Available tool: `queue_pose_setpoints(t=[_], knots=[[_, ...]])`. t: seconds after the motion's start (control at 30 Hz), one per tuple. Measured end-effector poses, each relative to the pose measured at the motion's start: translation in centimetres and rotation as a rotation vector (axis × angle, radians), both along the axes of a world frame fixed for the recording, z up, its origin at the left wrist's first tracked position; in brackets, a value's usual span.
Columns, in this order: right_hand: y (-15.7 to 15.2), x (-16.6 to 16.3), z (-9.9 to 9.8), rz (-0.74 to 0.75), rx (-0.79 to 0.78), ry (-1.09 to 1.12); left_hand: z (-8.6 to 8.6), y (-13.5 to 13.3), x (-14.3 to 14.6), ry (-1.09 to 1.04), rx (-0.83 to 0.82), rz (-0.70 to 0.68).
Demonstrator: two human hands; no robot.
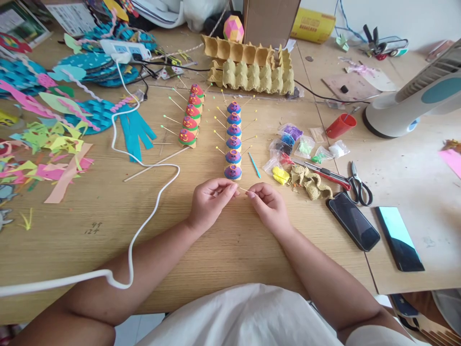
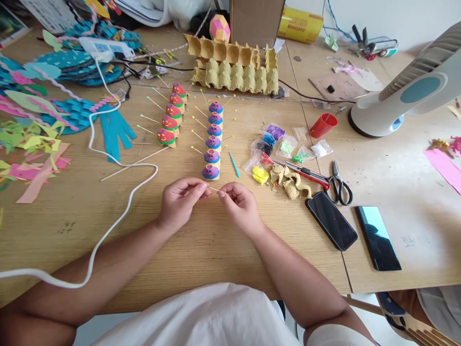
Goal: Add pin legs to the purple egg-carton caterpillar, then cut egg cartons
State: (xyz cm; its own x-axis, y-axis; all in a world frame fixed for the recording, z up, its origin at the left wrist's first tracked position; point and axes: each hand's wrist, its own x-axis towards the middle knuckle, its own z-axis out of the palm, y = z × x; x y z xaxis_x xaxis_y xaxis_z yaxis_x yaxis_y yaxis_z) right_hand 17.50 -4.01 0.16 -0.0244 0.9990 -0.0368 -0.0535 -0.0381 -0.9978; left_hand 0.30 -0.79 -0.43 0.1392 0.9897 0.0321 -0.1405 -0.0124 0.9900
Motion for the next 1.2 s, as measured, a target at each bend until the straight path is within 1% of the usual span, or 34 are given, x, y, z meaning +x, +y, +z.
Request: queue_pose_setpoints(t=[0.07, 0.13, 0.23, 0.37, 0.53, 0.6, 0.63, 0.7, 0.77, 0.8, 0.87, 0.93, 1.07, 1.2], knots=[[0.0, 0.0, 0.0, -0.009, 0.004, 0.005, 0.0, 0.0, 0.0, -0.054, -0.009, -0.036], [-0.1, 0.0, 0.1, -0.016, 0.004, 0.016, 0.1, 0.0, 0.1, -0.097, -0.015, -0.102], [-0.1, -0.1, 0.0, -0.008, 0.014, 0.042, 0.3, 0.0, 0.3, -0.094, 0.0, -0.179], [-0.1, -0.2, -0.2, 0.017, 0.016, 0.051, 0.1, 0.0, 0.6, -0.028, 0.069, -0.168], [-0.2, -0.3, -0.4, 0.032, 0.033, 0.027, 0.2, 0.0, 0.5, 0.007, 0.099, -0.165], [-0.3, -0.3, -0.4, 0.026, 0.049, -0.023, 0.4, 0.0, 0.4, 0.029, 0.12, -0.128], [-0.3, -0.2, -0.4, 0.018, 0.06, -0.057, 0.4, 0.0, 0.4, 0.035, 0.131, -0.081], [-0.3, -0.2, -0.3, -0.015, 0.098, -0.145, 0.3, 0.3, 0.3, 0.029, 0.142, 0.059], [-0.1, 0.0, -0.2, -0.069, 0.162, -0.259, -0.1, 0.9, 0.2, -0.02, 0.144, 0.227], [0.0, 0.1, -0.2, -0.097, 0.199, -0.32, -0.3, 1.3, 0.1, -0.044, 0.134, 0.285], [0.3, 0.4, -0.1, -0.141, 0.269, -0.433, -0.9, 2.2, -0.2, -0.064, 0.117, 0.355], [0.6, 0.7, 0.0, -0.162, 0.322, -0.531, -1.4, 3.1, -0.4, -0.054, 0.105, 0.384], [1.0, 0.9, 0.2, -0.163, 0.356, -0.722, -2.2, 4.3, -0.8, -0.032, 0.06, 0.364], [1.8, 0.8, 0.6, -0.043, 0.324, -0.859, -2.7, 4.8, -1.0, -0.005, 0.082, 0.358]])
